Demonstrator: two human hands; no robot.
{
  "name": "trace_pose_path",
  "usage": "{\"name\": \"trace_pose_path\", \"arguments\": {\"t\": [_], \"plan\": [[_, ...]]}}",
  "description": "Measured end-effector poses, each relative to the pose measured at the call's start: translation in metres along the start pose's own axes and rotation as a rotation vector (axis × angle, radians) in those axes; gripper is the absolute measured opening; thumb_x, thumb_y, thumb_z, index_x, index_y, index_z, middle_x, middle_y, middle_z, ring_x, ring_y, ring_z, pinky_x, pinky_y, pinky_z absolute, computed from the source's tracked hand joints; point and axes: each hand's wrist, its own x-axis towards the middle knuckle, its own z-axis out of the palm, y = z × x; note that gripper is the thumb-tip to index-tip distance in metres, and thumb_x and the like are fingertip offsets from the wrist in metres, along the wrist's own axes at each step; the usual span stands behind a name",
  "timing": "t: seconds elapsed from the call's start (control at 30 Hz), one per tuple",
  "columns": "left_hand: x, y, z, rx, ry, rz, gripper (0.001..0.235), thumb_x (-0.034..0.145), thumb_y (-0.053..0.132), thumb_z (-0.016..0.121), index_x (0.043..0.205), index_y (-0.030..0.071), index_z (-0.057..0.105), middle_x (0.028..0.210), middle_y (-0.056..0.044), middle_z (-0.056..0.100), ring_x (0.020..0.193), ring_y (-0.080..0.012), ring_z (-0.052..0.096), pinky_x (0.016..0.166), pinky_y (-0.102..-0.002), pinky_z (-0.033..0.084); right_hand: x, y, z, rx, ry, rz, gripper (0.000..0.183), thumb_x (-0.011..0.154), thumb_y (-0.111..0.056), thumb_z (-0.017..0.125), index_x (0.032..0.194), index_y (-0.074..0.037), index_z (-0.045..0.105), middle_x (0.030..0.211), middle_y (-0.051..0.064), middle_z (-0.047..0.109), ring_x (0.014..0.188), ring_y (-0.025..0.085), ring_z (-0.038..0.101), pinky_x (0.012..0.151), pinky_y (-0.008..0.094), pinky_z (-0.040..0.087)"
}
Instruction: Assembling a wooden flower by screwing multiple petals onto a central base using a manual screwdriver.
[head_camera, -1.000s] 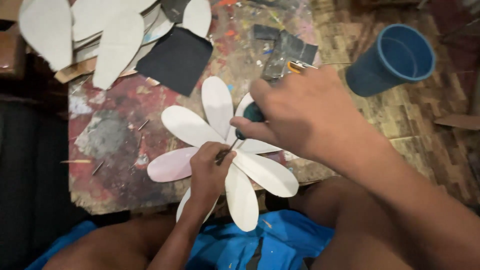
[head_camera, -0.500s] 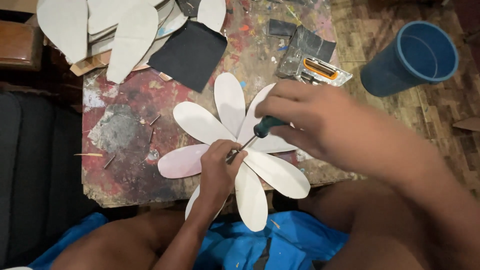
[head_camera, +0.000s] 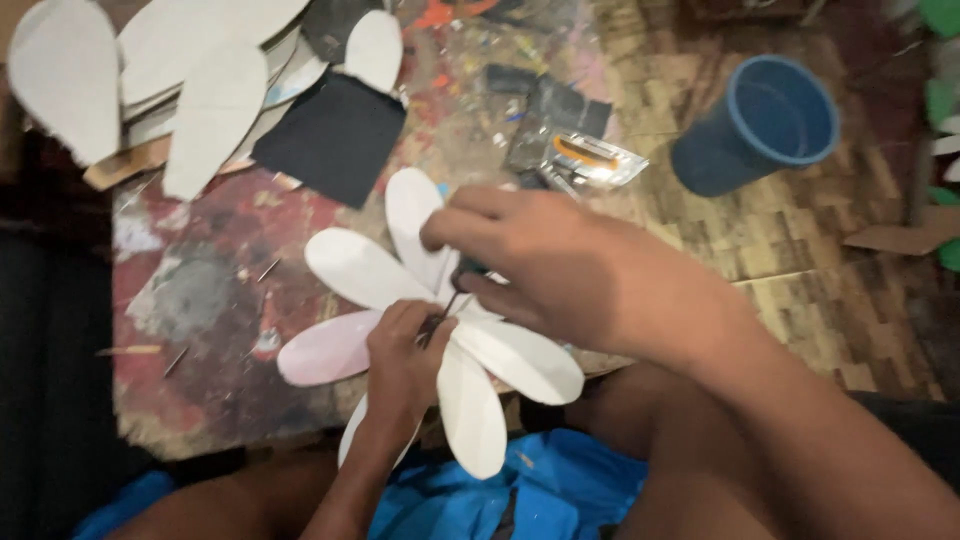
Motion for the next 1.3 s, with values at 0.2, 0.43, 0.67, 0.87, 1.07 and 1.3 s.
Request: {"name": "trace_pose_path", "arguments": {"t": [0.2, 0.43, 0.67, 0.87, 1.07, 1.3], "plan": [[0.005, 0.004, -0.009, -0.001, -0.053, -0.054, 0.013, 0.082, 0.007, 0.083, 0.087, 0.004, 0.071, 0.084, -0.009, 0.071, 0.078, -0.0230, 0.068, 0.073, -0.035, 0.058, 0.009, 0.007, 0.014, -0.074, -0.047, -0.016, 0.013, 0.097, -0.016, 0.058, 0.092, -0.004, 0.059, 0.084, 0.014, 0.059, 0.061, 0.038, 0.059, 0.054, 0.053, 0.043], [0.006, 0.011, -0.012, 0.030, -0.083, -0.088, 0.013, 0.082, 0.008, 0.083, 0.087, 0.004, 0.073, 0.084, -0.008, 0.073, 0.079, -0.0226, 0.070, 0.074, -0.036, 0.057, 0.003, -0.016, -0.015, 0.109, -0.240, 0.102, 0.010, 0.092, -0.006, 0.051, 0.100, -0.009, 0.045, 0.098, 0.009, 0.050, 0.079, 0.027, 0.053, 0.065, 0.045, 0.040], [0.006, 0.006, -0.009, 0.032, -0.071, -0.047, 0.014, 0.081, 0.007, 0.085, 0.088, 0.003, 0.074, 0.082, -0.009, 0.073, 0.077, -0.0234, 0.071, 0.070, -0.035, 0.059, 0.001, 0.009, -0.008, -0.145, -0.299, 0.121, 0.017, 0.098, -0.016, 0.050, 0.099, -0.003, 0.060, 0.087, 0.016, 0.060, 0.072, 0.044, 0.061, 0.057, 0.057, 0.042], [0.008, 0.008, -0.010, 0.042, -0.076, -0.045, 0.014, 0.080, 0.006, 0.086, 0.085, 0.003, 0.074, 0.082, -0.009, 0.073, 0.076, -0.0216, 0.071, 0.071, -0.034, 0.060, 0.013, 0.008, 0.000, -0.488, -0.363, -0.091, 0.015, 0.067, 0.003, 0.061, 0.058, -0.009, 0.055, 0.055, 0.009, 0.055, 0.048, 0.033, 0.056, 0.041, 0.044, 0.038], [0.006, -0.004, -0.010, -0.020, -0.091, -0.086, 0.010, 0.075, 0.000, 0.068, 0.071, 0.008, 0.064, 0.070, -0.005, 0.060, 0.066, -0.0212, 0.056, 0.064, -0.037, 0.041, 0.023, 0.010, 0.031, -0.841, -0.241, -0.522, 0.039, 0.069, 0.003, 0.070, 0.051, -0.029, 0.056, 0.055, -0.007, 0.056, 0.046, 0.017, 0.054, 0.042, 0.033, 0.031], [0.001, -0.013, -0.004, 0.017, -0.035, 0.041, 0.008, 0.082, 0.008, 0.083, 0.087, 0.006, 0.077, 0.082, -0.010, 0.072, 0.081, -0.0283, 0.066, 0.080, -0.041, 0.051, 0.036, 0.018, 0.028, -0.526, -0.377, -0.535, 0.037, 0.082, -0.014, 0.067, 0.048, -0.018, 0.053, 0.049, 0.003, 0.057, 0.044, 0.026, 0.056, 0.042, 0.042, 0.037]]}}
